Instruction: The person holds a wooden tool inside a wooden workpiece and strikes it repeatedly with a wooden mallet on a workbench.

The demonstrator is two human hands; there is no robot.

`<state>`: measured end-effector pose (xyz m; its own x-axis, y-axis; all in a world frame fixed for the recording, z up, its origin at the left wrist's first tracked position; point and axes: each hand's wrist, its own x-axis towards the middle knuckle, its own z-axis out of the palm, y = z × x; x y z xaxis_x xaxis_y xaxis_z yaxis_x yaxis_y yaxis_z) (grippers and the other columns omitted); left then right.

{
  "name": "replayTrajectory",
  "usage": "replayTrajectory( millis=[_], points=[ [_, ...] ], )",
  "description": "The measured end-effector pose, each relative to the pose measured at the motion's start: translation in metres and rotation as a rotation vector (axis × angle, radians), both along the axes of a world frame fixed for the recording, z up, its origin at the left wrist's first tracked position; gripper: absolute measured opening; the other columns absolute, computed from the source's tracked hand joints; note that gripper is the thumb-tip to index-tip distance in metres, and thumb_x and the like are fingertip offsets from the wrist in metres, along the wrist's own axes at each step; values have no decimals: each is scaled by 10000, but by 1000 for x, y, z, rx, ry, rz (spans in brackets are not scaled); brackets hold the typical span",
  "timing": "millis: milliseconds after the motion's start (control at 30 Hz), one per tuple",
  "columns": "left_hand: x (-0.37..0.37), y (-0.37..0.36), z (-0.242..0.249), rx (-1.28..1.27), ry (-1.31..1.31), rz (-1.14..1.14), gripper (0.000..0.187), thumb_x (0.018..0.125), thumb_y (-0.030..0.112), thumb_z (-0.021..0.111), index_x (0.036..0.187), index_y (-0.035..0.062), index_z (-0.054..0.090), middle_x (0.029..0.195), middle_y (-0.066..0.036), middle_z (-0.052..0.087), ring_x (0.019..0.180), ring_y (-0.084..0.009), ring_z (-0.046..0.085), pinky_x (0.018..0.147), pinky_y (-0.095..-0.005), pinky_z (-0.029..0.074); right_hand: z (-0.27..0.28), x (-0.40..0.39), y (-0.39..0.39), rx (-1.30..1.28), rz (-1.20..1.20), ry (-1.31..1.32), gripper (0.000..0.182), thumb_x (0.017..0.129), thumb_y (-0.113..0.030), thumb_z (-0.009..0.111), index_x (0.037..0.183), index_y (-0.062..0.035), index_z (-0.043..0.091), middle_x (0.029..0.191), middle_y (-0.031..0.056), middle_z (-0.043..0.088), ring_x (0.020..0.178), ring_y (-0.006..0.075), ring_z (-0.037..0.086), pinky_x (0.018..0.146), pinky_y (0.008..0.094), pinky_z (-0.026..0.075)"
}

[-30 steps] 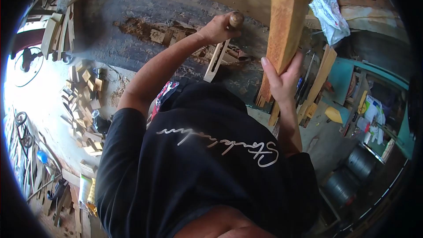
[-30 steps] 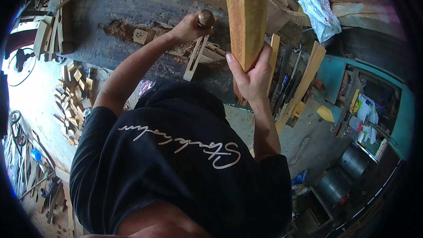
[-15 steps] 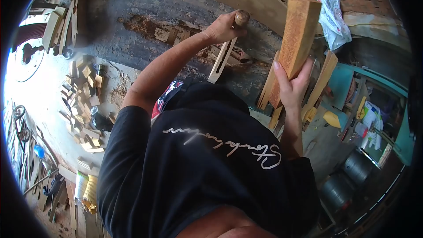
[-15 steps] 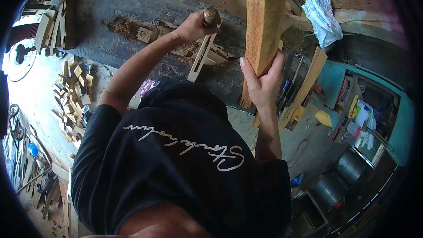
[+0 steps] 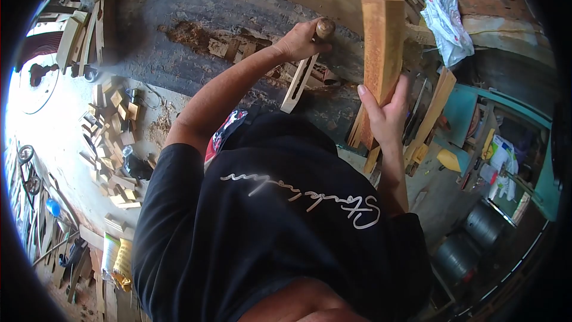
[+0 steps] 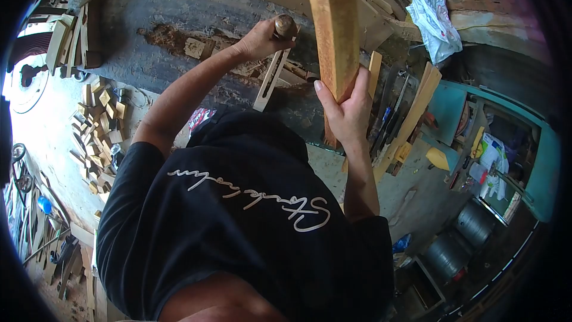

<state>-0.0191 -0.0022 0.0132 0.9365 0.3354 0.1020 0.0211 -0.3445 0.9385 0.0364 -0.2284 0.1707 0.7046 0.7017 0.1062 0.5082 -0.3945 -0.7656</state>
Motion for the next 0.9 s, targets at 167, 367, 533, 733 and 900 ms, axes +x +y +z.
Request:
replayTrajectory(
  millis=[167,367,533,733,900],
  points=[
    [2,2,-7,-44,61,0,645,772,235,791,1315,46,498,1150,-204,661,1107,-349,630,948,-411,505,1,9,10,-129,72,3,520,821,-248,771,1160,-12,457,970,200,636,875,307,663,772,382,511],
    [0,-6,11,-143,143,120,613,758,266,817,1263,69,530,1090,-174,681,1025,-314,665,893,-382,518,21,16,35,113,37,1,521,822,-250,766,1166,-24,445,928,185,650,823,320,668,739,390,517],
    [5,-9,3,-109,41,218,616,739,289,832,1236,72,539,1049,-182,680,982,-316,672,859,-398,521,0,50,43,-329,229,64,521,840,-307,730,1167,-29,436,938,201,678,841,322,697,730,412,531],
    [3,-6,-4,-104,75,221,600,752,281,828,1226,54,539,1029,-174,682,962,-299,681,838,-389,533,18,21,49,102,124,102,564,845,-310,737,1178,0,405,896,197,665,777,254,702,648,351,552],
    [8,23,-64,-501,-77,194,443,776,56,789,1138,13,537,1006,-86,673,923,-162,655,797,-322,551,-30,43,36,-351,261,58,568,792,-288,774,1158,-34,422,960,239,644,920,393,665,777,455,521]
  ],
)
